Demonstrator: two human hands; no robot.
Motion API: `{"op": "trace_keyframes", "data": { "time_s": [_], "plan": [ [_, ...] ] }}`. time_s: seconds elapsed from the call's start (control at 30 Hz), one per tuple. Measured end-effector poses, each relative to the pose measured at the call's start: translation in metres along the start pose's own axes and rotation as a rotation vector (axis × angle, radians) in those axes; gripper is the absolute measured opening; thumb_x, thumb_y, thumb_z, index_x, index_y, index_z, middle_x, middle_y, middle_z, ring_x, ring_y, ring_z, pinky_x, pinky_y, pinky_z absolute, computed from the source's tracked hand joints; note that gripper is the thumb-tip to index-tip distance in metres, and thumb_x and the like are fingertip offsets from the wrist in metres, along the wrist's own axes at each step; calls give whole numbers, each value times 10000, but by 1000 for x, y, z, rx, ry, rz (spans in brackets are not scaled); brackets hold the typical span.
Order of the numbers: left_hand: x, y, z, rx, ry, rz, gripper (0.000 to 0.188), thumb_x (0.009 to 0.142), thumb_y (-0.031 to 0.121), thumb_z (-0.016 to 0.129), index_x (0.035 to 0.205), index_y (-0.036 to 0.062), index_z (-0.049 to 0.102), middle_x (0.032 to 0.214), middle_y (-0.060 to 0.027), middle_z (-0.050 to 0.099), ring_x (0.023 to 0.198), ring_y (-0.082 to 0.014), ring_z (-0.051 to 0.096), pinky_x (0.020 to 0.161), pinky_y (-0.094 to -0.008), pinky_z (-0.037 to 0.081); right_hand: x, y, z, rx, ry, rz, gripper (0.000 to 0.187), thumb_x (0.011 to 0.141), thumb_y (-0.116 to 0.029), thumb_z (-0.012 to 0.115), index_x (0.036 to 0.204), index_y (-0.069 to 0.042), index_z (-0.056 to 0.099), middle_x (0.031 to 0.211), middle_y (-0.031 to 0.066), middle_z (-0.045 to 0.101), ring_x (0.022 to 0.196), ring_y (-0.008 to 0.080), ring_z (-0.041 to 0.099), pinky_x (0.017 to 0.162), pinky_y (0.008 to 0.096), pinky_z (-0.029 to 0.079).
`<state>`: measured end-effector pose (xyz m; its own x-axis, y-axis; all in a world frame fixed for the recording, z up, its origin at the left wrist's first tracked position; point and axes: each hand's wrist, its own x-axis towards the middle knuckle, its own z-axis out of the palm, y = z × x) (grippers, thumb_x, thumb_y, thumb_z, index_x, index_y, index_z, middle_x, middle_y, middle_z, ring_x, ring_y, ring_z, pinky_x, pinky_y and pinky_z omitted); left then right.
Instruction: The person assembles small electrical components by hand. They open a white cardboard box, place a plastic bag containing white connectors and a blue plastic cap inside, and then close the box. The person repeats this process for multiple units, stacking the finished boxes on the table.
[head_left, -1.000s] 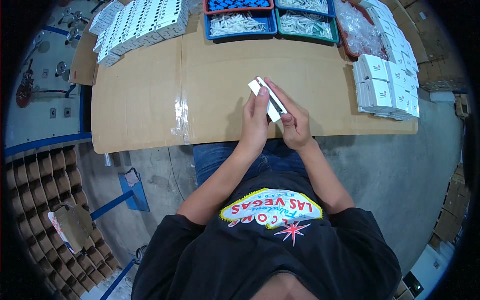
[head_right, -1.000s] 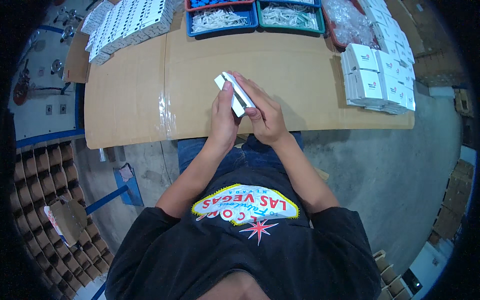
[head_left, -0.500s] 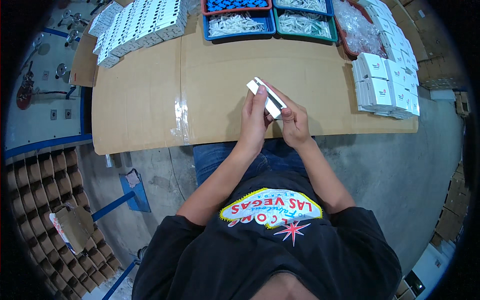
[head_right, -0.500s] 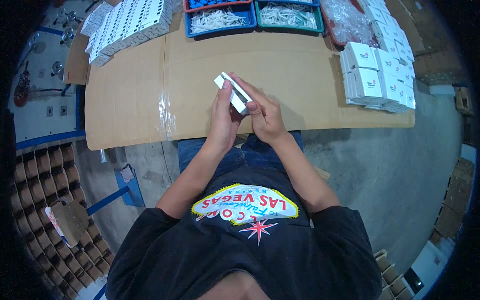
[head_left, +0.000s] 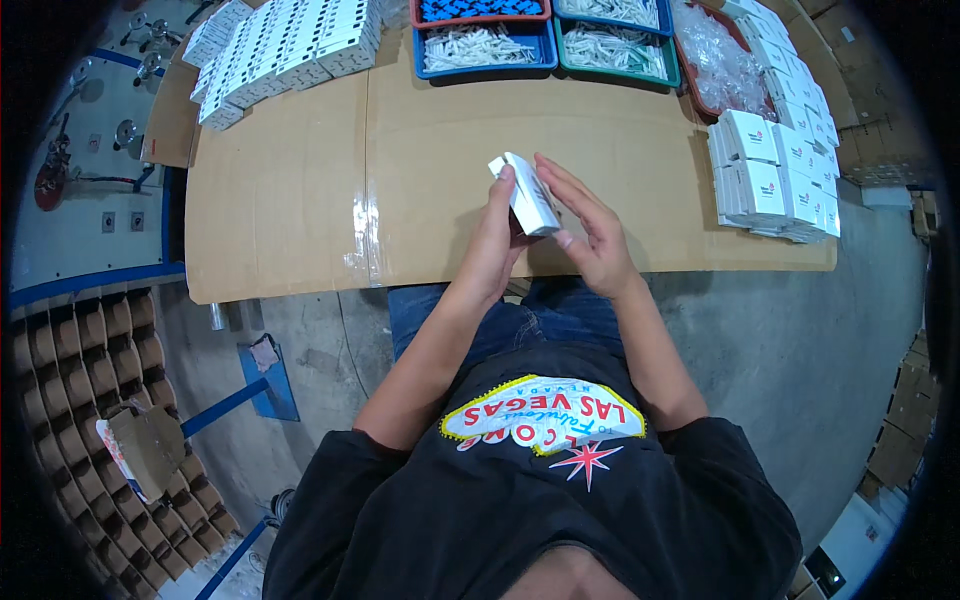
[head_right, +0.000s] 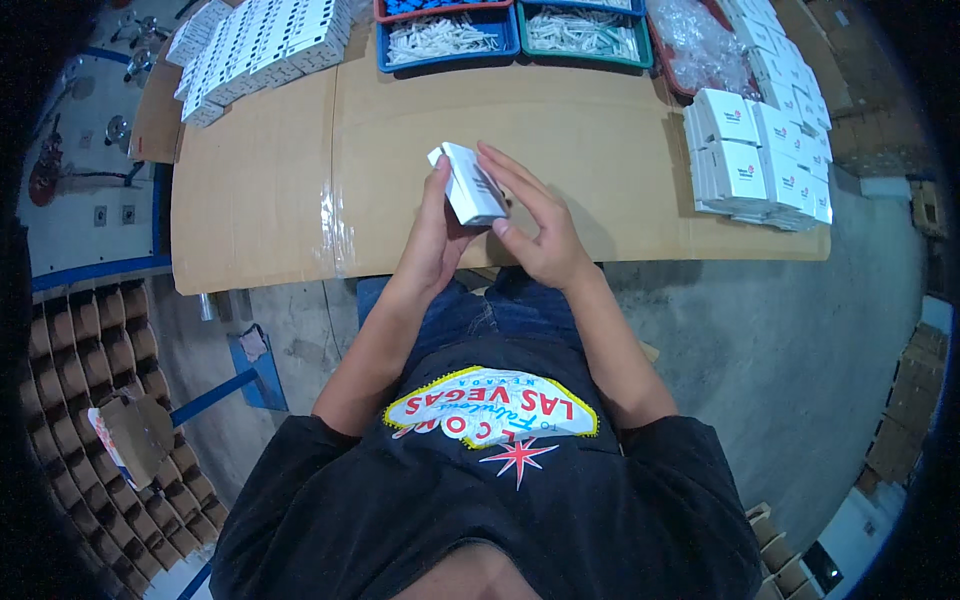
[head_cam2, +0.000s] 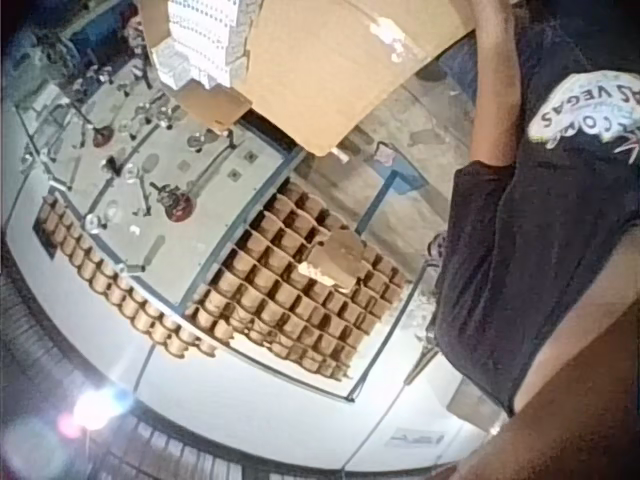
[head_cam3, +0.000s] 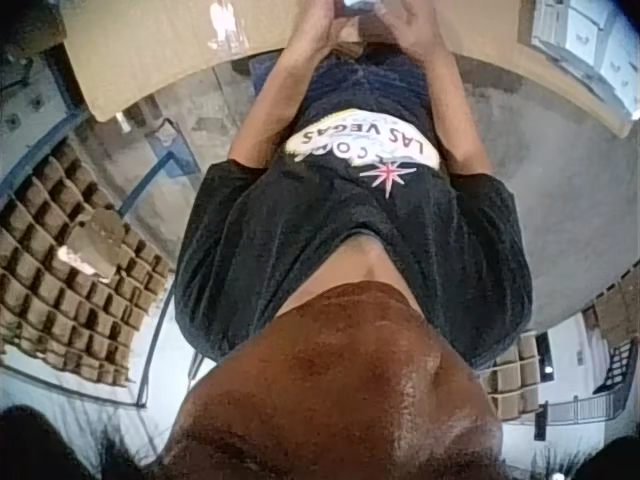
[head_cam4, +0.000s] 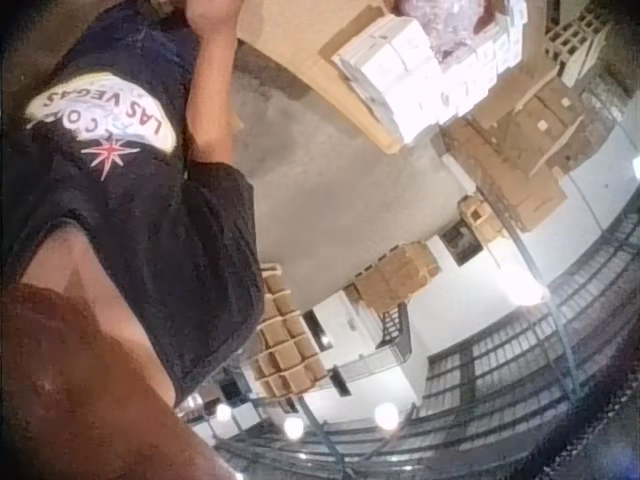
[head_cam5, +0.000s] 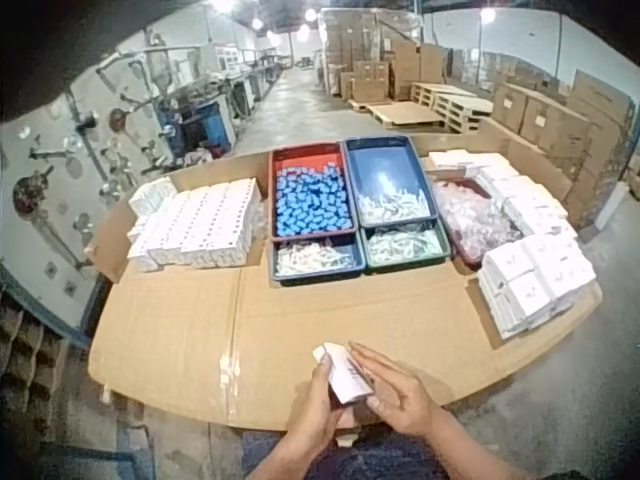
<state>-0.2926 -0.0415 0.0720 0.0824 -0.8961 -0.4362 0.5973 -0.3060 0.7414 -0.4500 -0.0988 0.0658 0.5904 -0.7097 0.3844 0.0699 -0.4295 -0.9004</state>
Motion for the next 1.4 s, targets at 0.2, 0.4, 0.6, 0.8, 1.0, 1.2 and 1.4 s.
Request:
{"op": "trace_keyframes", "data": {
  "time_s": [0.2, 0.4, 0.6, 0.8, 1.0, 1.2, 1.4],
  "plan": [
    [0, -2, 0, 14, 85, -54, 641, 1013, 690, 426, 1303, 131, 547, 1079, -49, 650, 986, -168, 663, 866, -350, 543, -4, 2, 14, -119, 3, 50, 543, 902, -75, 637, 1436, -7, 563, 1452, 222, 571, 1345, 346, 563, 1115, 410, 438],
    [3, -16, -1, 14, 75, -83, 649, 1014, 698, 421, 1317, 136, 536, 1114, -41, 624, 1019, -168, 644, 881, -366, 538, -6, 6, 18, -237, -2, 32, 475, 937, -102, 654, 1390, 22, 585, 1424, 236, 584, 1265, 368, 618, 1047, 393, 498],
    [-1, -15, 14, -119, 98, -60, 651, 1024, 680, 417, 1342, 120, 513, 1176, -58, 589, 1106, -178, 602, 973, -384, 499, -9, 16, 26, -373, 60, -80, 428, 999, -105, 596, 1398, 45, 560, 1399, 251, 601, 1231, 373, 639, 1023, 413, 518],
    [-1, -16, 15, -127, 120, -66, 621, 1029, 659, 429, 1317, 117, 526, 1164, -56, 588, 1111, -174, 593, 982, -361, 483, -10, 19, 30, -417, 89, -132, 405, 1019, -90, 552, 1399, 51, 555, 1368, 254, 621, 1193, 394, 656, 1006, 419, 529],
    [-1, -17, 14, -159, 148, -82, 587, 1031, 644, 443, 1268, 117, 543, 1133, -41, 591, 1077, -163, 594, 959, -349, 482, -10, 19, 33, -429, 101, -152, 389, 1031, -101, 535, 1386, 55, 564, 1335, 255, 641, 1155, 395, 673, 975, 422, 544],
    [0, -23, 12, -160, 157, -62, 579, 1032, 645, 442, 1255, 121, 550, 1115, -34, 593, 1070, -164, 595, 956, -356, 483, -14, 23, 35, -407, 120, -133, 368, 1046, -116, 525, 1363, 59, 586, 1285, 254, 668, 1060, 387, 707, 913, 420, 563],
    [2, -29, 8, -164, 128, -90, 576, 1032, 651, 433, 1264, 137, 548, 1131, -41, 593, 1094, -182, 591, 980, -394, 473, -18, 21, 32, -351, 85, -43, 367, 1057, -136, 525, 1369, 46, 593, 1278, 247, 674, 1035, 373, 714, 891, 409, 569]
  ]
}}
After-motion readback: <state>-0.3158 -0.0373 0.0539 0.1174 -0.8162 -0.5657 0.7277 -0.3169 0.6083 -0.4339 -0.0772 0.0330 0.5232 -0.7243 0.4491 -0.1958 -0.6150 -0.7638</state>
